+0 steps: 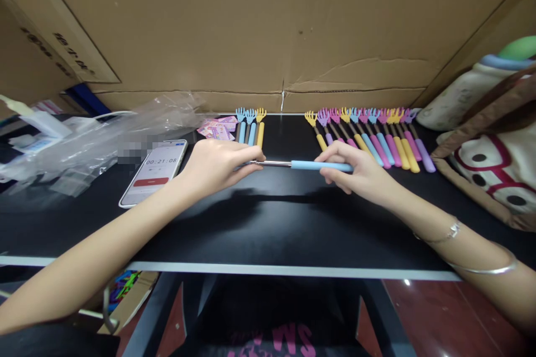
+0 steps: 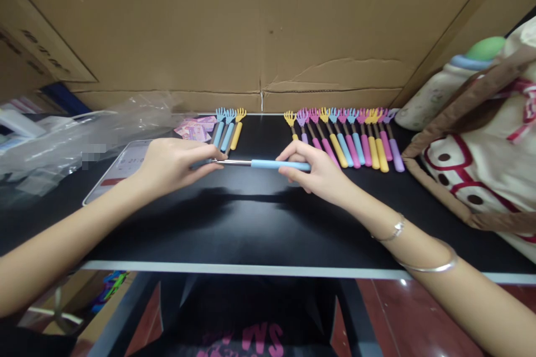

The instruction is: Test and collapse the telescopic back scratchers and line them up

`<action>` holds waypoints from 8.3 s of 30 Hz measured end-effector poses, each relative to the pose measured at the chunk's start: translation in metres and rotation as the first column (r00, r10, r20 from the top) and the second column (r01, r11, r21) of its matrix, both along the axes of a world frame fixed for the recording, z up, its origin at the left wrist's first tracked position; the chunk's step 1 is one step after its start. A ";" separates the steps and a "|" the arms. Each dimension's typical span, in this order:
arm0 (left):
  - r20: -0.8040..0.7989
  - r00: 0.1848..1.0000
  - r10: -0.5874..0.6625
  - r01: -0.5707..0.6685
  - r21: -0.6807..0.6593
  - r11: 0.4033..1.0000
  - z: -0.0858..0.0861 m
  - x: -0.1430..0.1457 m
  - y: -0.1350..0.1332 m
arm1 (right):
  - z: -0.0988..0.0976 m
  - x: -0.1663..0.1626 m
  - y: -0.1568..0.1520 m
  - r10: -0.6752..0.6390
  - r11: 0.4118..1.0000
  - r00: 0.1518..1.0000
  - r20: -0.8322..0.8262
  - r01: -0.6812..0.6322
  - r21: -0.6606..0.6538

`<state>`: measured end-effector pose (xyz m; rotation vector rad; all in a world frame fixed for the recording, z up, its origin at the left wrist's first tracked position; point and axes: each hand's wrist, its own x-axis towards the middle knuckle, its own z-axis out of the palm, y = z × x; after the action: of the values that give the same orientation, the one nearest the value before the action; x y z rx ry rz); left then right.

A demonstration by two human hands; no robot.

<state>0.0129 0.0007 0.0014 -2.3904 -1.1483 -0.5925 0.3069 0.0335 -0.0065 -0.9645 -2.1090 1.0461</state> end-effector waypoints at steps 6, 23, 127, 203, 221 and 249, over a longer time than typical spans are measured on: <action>0.047 0.999 -0.021 0.022 -0.007 1.000 -0.004 0.001 0.002 | -0.002 -0.002 0.000 -0.017 0.999 0.999 -0.044 0.015 -0.049; -0.112 0.992 -0.052 0.074 0.205 0.976 0.001 0.004 -0.001 | -0.009 -0.001 0.002 0.063 0.877 0.995 -0.073 -0.091 -0.472; -0.010 0.999 -0.044 0.041 -0.172 0.984 -0.009 -0.004 0.007 | -0.004 0.006 0.006 0.107 0.907 0.994 -0.026 -0.108 -0.407; -0.050 0.998 -0.037 0.027 -0.190 0.981 -0.009 -0.004 0.012 | 0.000 0.001 0.000 -0.010 0.998 0.969 0.247 -0.007 0.065; -0.124 0.992 -0.001 -0.036 -0.297 0.954 -0.011 -0.001 0.011 | 0.004 0.003 0.000 -0.056 0.966 0.946 0.321 -0.029 0.255; -0.202 0.979 0.028 -0.110 -0.406 0.907 -0.004 0.003 0.009 | 0.002 0.003 0.001 -0.039 0.963 0.941 0.335 -0.054 0.264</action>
<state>0.0158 0.0094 -0.0025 -2.6678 -1.3755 -0.0884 0.3101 0.0347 -0.0043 -1.0567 -2.4562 0.6003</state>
